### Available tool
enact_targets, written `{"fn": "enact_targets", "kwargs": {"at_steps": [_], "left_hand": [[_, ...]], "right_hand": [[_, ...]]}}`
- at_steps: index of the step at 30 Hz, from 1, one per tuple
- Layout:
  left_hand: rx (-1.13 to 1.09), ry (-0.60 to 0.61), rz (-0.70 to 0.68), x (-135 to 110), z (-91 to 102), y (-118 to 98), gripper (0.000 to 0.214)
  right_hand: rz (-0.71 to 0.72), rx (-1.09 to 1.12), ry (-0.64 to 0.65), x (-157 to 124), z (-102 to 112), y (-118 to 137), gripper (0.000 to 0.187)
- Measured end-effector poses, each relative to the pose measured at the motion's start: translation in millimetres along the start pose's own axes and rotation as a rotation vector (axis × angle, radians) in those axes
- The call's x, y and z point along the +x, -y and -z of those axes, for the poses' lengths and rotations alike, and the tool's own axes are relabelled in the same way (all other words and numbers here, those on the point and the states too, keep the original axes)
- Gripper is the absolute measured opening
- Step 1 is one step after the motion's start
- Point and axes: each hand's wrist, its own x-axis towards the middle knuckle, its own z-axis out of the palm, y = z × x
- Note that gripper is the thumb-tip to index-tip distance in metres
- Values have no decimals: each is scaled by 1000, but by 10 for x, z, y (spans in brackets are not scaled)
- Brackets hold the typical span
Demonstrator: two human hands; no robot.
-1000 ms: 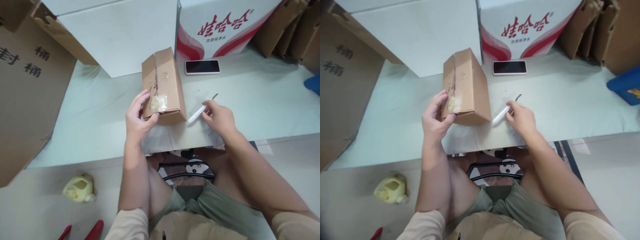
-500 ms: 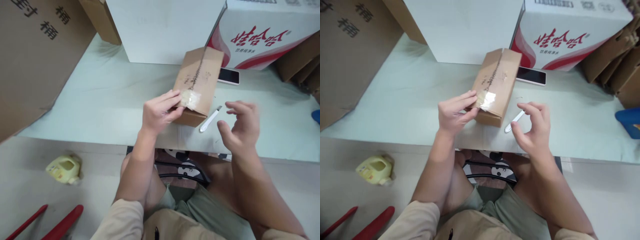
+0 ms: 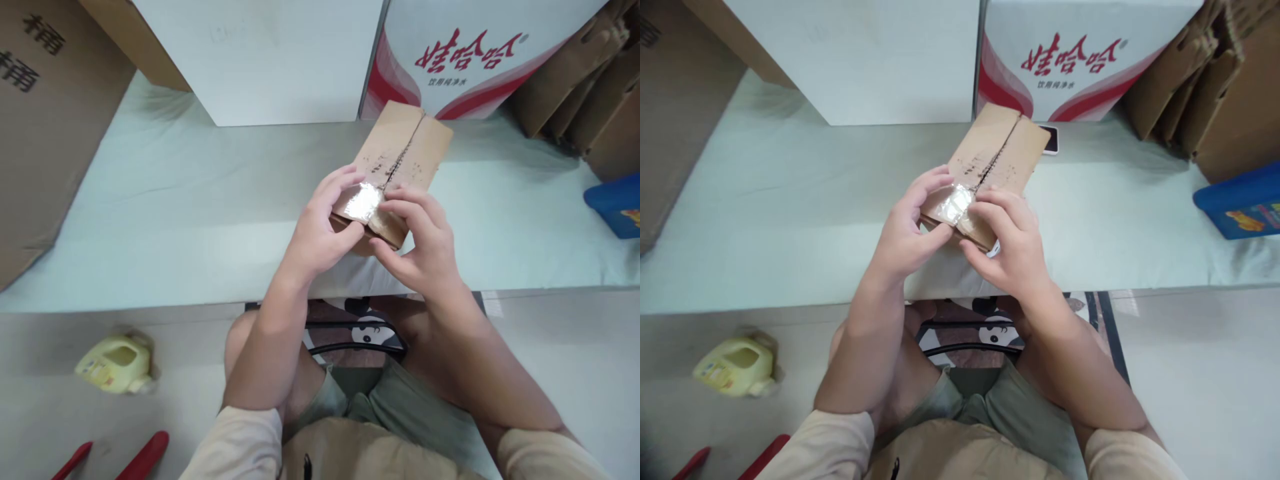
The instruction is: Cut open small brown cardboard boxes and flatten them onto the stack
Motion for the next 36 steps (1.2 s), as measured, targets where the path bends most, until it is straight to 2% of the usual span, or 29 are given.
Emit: {"fn": "enact_targets", "kwargs": {"at_steps": [3, 7, 11, 16, 20, 22, 24, 27, 28, 31, 33, 36], "left_hand": [[55, 7, -3, -2, 5, -54, 45], [206, -64, -23, -29, 33, -132, 45], [320, -98, -114, -63, 55, -129, 34], [403, -101, -233, -129, 17, -46, 27], [338, -275, -302, -190, -51, -6, 19], [314, -384, -262, -195, -84, -24, 32], [304, -429, -149, -179, -115, -62, 42], [202, -399, 47, -135, -139, -116, 27], [160, -404, 71, -121, -134, -125, 27], [154, -501, 34, -101, -60, -111, 58], [252, -518, 16, -105, 44, -59, 56], [366, -390, 95, -134, 247, 98, 34]], "right_hand": [[-18, -8, -49, -10, -23, -50, 34], [9, 35, -47, -27, -4, -86, 33], [-53, 52, -27, -36, 50, -77, 31], [-82, 69, -105, -19, 53, 19, 27], [-153, -16, -207, -30, -21, 122, 12], [-178, -48, -250, -46, -61, 136, 10], [-153, -30, -290, -66, -84, 115, 10], [-98, 24, -351, -110, -69, 37, 11], [-103, 36, -375, -128, -53, 5, 13], [-177, 120, -456, -181, 1, -90, 25], [-194, 235, -438, -203, 20, -143, 35], [-199, 336, -281, -207, -3, -209, 37]]}}
